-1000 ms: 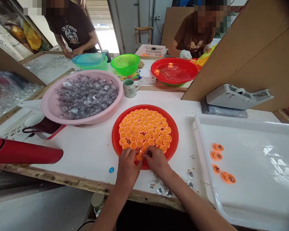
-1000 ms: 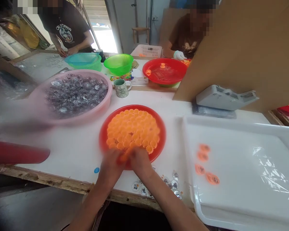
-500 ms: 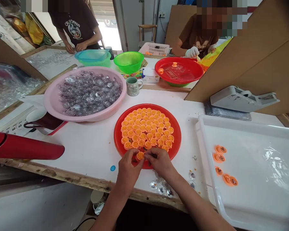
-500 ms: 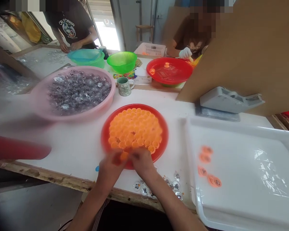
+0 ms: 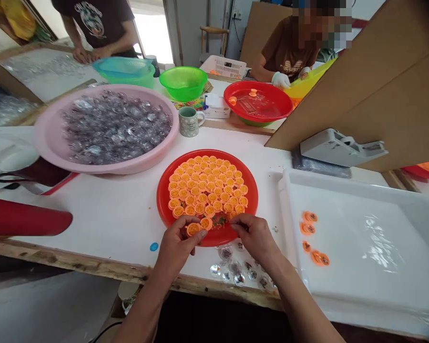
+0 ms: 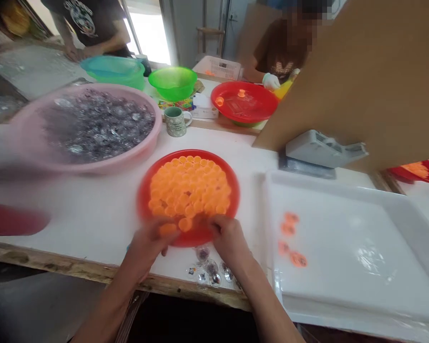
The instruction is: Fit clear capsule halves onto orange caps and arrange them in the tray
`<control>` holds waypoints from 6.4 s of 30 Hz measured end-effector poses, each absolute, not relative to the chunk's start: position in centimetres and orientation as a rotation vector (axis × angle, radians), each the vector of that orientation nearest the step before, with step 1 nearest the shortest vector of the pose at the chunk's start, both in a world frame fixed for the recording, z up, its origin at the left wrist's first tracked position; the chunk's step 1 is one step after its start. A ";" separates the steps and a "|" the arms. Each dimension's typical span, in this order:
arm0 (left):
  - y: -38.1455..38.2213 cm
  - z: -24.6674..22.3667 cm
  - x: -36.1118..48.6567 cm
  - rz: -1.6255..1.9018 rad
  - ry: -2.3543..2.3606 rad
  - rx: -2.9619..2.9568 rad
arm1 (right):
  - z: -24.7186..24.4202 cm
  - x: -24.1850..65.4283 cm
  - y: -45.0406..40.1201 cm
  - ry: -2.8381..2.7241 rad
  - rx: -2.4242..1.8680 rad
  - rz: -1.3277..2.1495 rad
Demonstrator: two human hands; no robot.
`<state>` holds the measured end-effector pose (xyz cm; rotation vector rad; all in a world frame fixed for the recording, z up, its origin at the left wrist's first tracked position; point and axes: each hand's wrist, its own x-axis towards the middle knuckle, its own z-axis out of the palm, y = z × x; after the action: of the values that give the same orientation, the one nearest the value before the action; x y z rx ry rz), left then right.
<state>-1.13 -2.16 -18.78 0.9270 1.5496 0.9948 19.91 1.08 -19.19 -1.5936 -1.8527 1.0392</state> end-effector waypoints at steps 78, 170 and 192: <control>-3.2 -17.7 3.4 0.908 1.219 1.287 | -18.0 20.1 -2.6 -1.414 -1.420 1.194; -0.3 -18.1 1.3 0.928 1.129 0.443 | -23.2 25.0 -6.2 -2.129 -1.733 0.717; -1.7 -17.7 2.5 0.929 1.022 0.396 | -17.6 21.1 -2.9 -0.937 -1.134 1.818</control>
<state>2.49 -1.68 -17.66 0.3956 1.0217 0.9290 21.07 -2.92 -17.57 -1.1338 -0.9371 1.8182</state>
